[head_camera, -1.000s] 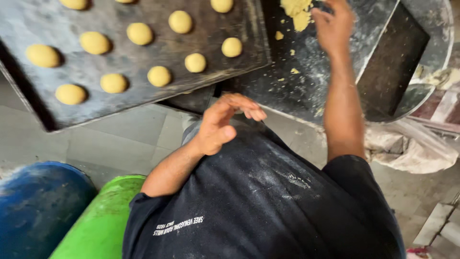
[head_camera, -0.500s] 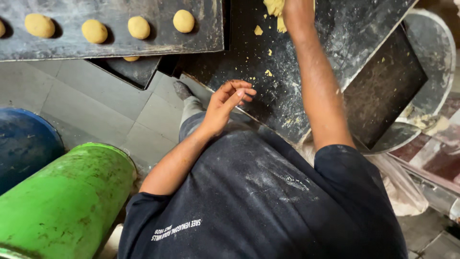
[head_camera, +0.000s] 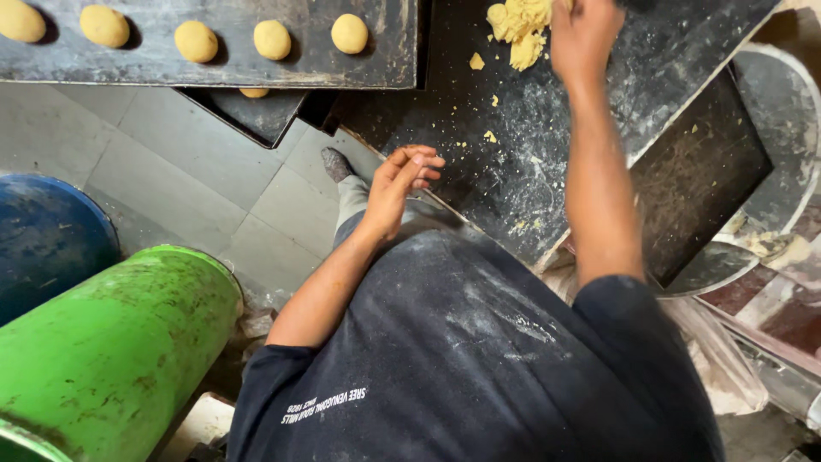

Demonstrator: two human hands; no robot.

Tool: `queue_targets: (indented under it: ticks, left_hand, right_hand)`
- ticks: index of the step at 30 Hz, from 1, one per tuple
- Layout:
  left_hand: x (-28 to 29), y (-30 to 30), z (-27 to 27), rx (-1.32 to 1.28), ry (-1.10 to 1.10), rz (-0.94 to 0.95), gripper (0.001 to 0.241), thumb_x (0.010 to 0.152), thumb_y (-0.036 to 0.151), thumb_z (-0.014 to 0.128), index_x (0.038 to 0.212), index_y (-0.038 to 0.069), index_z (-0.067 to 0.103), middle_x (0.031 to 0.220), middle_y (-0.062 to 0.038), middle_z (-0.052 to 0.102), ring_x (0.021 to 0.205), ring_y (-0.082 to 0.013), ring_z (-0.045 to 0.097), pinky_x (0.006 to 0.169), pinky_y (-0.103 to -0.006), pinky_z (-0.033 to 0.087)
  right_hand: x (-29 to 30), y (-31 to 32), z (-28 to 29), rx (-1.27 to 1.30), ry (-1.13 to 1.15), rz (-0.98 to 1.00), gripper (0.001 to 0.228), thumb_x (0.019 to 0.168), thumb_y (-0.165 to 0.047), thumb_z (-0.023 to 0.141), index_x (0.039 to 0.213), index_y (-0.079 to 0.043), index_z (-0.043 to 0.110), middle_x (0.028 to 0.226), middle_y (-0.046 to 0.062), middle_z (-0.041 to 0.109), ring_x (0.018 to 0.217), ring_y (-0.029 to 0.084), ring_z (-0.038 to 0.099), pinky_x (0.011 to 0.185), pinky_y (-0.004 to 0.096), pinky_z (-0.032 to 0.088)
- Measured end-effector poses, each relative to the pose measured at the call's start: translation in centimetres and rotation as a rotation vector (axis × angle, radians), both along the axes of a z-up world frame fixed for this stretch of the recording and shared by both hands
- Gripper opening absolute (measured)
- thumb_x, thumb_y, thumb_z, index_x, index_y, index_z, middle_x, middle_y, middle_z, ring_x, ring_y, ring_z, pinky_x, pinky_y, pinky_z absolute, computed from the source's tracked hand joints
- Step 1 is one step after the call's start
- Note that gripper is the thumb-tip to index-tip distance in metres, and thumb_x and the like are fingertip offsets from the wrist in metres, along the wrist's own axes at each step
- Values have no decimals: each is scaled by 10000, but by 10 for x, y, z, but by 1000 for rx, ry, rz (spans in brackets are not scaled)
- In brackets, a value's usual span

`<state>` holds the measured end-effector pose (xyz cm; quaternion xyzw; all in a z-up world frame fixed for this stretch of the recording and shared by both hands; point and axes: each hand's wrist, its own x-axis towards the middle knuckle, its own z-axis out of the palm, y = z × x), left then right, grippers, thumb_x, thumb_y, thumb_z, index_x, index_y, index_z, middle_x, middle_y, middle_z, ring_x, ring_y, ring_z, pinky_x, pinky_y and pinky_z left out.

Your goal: The person repeatedly pinches small portions of dough from a larger mass on a table, rolls them into uniform balls between their palms, and places them onto a metal baking tray. The process is continuous and repetitive, filling the tray with prepared dough balls.

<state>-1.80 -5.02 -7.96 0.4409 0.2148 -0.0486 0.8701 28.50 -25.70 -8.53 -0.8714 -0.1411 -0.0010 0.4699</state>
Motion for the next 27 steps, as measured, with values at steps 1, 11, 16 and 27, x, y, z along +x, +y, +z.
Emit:
queue_targets:
  ticks: [1,11,16,27]
  left_hand:
    - [-1,0,-2,-11,16,19,320,1071,274,557,1261,28,628,1151,-89,731,976,-127,667,836,-254,510]
    - [-4,-16,-10,-62,39,-16,308,1056,273,582,1237,31,642,1118,-94,728,932,-126,660,804,-246,500]
    - [-8,-8,-10,-33,53,31,296,1051,268,578,1220,32,640,1122,-95,735,936,-136,670,812,-261,518]
    - [25,-36,-37,195,-119,69,273,1057,273,605,1175,36,669,1151,-57,728,1012,-111,665,867,-259,514]
  right_hand:
    - [-15,-2,4,14,-13,54,168,971,-53,637,1081,36,728,956,172,745,818,330,727,734,400,553]
    - [-93,44,-12,-302,-380,377,235,941,41,639,1115,-33,778,1217,160,730,1121,350,701,969,407,563]
    - [-155,4,3,-179,-330,278,198,987,80,635,1140,6,736,1226,174,722,1131,342,709,1008,404,567]
    - [-169,-1,-4,361,222,-3,303,1031,-8,612,1333,-36,624,1276,145,706,1140,314,706,998,330,576]
